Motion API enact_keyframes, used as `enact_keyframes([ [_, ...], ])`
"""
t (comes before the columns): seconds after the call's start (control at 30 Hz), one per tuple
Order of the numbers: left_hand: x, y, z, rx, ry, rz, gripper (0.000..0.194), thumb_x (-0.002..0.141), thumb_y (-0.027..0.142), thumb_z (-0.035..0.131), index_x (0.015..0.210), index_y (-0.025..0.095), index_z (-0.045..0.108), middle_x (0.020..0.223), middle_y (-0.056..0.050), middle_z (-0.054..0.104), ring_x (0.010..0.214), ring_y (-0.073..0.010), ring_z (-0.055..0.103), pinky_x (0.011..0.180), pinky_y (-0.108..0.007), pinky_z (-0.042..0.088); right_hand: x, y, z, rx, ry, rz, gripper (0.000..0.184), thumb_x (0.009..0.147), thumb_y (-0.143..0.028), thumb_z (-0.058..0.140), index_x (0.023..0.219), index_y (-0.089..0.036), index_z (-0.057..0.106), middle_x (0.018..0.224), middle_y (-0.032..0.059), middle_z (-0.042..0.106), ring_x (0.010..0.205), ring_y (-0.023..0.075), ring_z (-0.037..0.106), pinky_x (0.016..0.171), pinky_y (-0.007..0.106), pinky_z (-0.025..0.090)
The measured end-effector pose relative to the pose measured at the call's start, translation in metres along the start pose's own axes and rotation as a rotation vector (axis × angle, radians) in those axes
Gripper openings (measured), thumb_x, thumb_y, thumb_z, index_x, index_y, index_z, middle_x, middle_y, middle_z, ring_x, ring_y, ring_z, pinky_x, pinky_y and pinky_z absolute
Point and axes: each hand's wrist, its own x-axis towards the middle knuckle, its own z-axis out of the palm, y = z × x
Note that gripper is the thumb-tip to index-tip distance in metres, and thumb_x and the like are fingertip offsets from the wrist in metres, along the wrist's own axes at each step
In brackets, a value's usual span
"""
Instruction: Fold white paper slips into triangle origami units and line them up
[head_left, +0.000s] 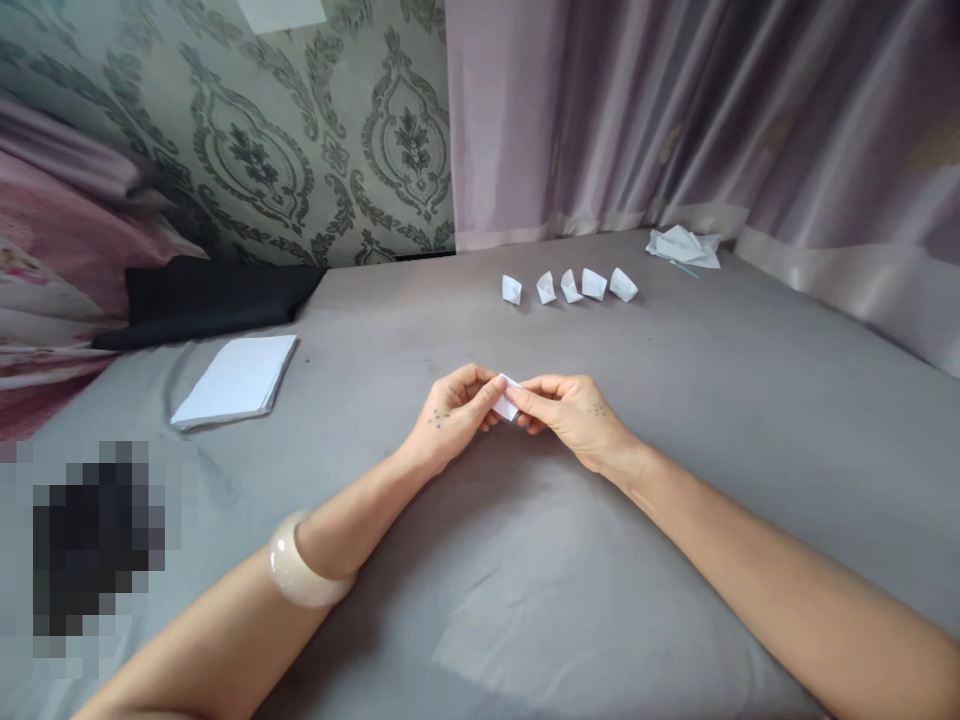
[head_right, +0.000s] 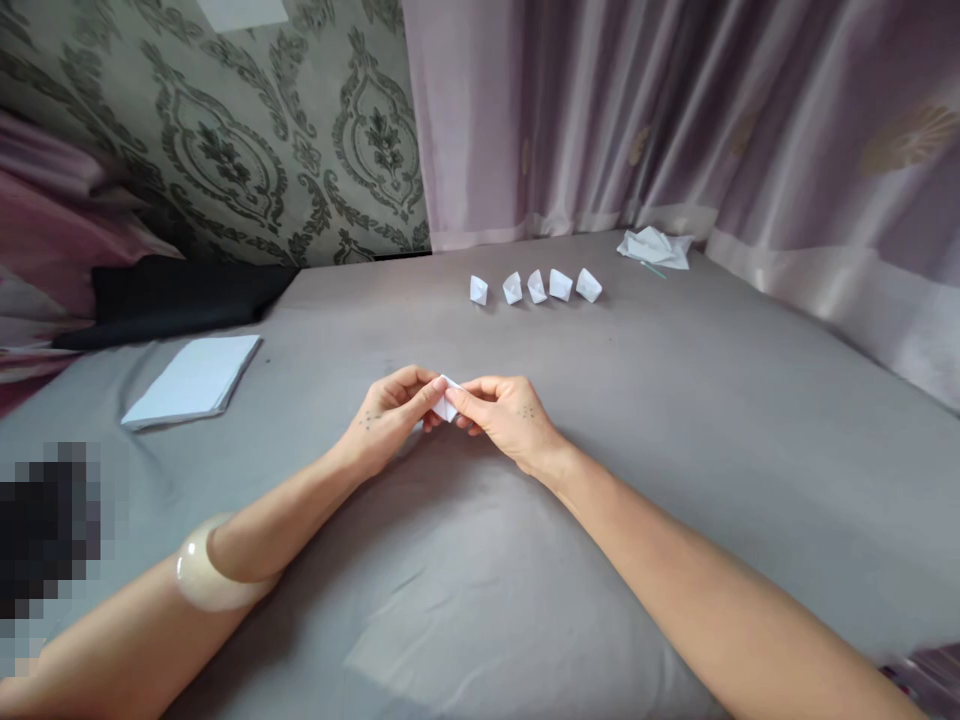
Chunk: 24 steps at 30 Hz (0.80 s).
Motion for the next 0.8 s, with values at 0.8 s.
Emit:
enact_keyframes([
  [0.8,-0.002,-0.002,-0.001,0.16,0.025,0.159,0.027,0.085,0.042,0.059,0.079,0.016,0.058,0.063,0.001,0.056,0.057,-0.0089,0.049,0.054,-0.021,0.039,-0.006,-0.001,0.015,0.266,-0.055,0.319,0.017,0.07,-0.026,0.079,0.064,-0.015,0.068,0.067,0.0039,0.069,0.056,0.0075,0.061,0.051,0.016,0.052],
])
